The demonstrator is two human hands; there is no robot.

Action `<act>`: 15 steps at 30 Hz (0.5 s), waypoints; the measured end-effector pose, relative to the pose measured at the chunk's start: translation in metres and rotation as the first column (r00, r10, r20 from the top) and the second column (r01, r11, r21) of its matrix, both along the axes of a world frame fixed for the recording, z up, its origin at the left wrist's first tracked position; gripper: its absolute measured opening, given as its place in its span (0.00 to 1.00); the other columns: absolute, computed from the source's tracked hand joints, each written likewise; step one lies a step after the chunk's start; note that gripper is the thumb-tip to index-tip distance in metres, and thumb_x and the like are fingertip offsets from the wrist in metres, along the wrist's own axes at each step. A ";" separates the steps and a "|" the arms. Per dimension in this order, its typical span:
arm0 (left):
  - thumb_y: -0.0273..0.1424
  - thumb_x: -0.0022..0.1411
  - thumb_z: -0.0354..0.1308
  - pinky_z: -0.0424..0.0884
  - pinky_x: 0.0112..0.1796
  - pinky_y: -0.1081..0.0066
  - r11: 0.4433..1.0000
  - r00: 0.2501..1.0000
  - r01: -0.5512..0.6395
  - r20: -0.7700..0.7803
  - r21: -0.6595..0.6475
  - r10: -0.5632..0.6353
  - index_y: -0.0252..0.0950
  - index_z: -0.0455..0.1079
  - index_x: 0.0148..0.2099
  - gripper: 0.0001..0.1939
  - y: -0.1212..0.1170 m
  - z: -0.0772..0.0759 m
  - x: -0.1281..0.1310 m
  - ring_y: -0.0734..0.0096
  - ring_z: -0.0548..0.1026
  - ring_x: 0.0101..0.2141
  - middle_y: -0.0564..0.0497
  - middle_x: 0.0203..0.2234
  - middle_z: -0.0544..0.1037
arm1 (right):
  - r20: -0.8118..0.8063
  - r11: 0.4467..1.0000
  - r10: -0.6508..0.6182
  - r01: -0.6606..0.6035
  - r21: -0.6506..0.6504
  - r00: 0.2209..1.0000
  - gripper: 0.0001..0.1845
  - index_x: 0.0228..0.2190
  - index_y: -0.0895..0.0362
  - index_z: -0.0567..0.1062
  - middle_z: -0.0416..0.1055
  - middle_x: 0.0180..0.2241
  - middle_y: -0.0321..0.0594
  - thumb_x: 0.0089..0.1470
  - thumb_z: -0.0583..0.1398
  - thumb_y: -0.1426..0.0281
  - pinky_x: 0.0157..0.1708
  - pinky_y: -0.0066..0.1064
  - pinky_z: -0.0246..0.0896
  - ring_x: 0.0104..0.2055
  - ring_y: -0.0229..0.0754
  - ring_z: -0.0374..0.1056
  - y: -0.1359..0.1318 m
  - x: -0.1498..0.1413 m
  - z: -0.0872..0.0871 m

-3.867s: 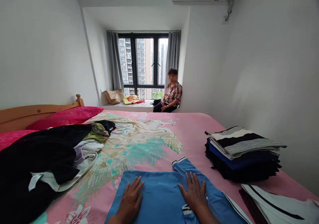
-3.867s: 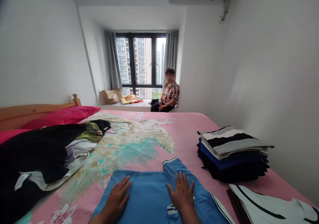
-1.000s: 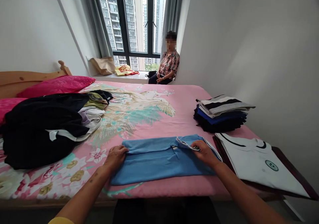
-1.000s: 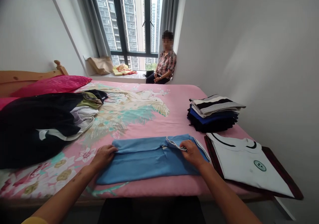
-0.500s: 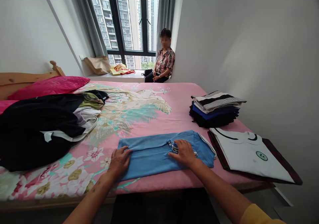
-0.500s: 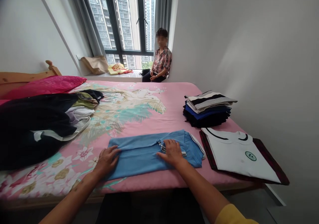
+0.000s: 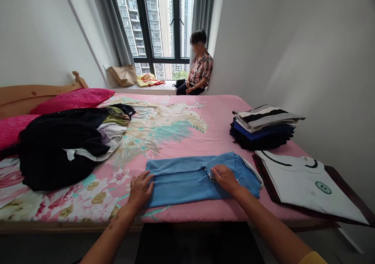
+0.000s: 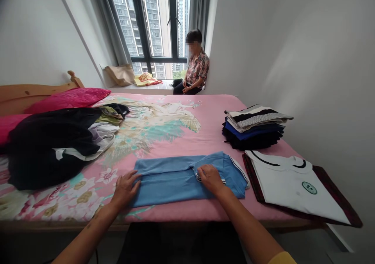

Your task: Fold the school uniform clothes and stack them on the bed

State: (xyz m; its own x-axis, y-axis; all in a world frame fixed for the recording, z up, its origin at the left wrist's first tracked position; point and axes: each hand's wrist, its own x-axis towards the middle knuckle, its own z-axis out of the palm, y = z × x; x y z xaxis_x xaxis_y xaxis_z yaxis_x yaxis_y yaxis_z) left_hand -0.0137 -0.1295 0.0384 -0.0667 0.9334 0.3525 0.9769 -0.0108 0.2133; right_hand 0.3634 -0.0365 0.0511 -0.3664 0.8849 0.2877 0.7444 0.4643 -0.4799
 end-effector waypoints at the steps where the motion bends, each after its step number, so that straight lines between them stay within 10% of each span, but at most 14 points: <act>1: 0.30 0.58 0.50 0.54 0.55 0.46 0.999 0.999 0.032 0.010 0.008 -0.032 0.44 0.72 0.46 0.15 0.003 0.002 0.007 0.56 0.67 0.53 0.47 0.51 0.72 | -0.040 0.999 -0.049 0.050 0.017 0.998 0.16 0.32 0.56 0.73 0.73 0.35 0.42 0.60 0.47 0.66 0.45 0.33 0.57 0.40 0.42 0.66 0.003 0.003 0.001; 11: 0.28 0.62 0.46 0.58 0.57 0.52 0.907 0.879 0.420 0.231 0.036 -0.416 0.39 0.66 0.54 0.19 0.060 0.014 0.158 0.62 0.63 0.57 0.46 0.54 0.70 | -0.283 0.976 -0.217 0.203 -0.078 0.934 0.13 0.38 0.55 0.72 0.71 0.42 0.46 0.52 0.51 0.71 0.55 0.36 0.52 0.50 0.46 0.63 0.026 0.007 -0.001; 15: 0.30 0.63 0.45 0.57 0.57 0.52 0.899 0.862 0.438 0.299 -0.028 -0.410 0.36 0.63 0.57 0.21 0.089 0.022 0.216 0.61 0.60 0.59 0.43 0.57 0.66 | -0.355 0.831 -0.557 0.495 -0.255 0.751 0.19 0.45 0.60 0.68 0.67 0.47 0.51 0.52 0.49 0.69 0.54 0.40 0.52 0.52 0.48 0.60 0.052 0.039 -0.004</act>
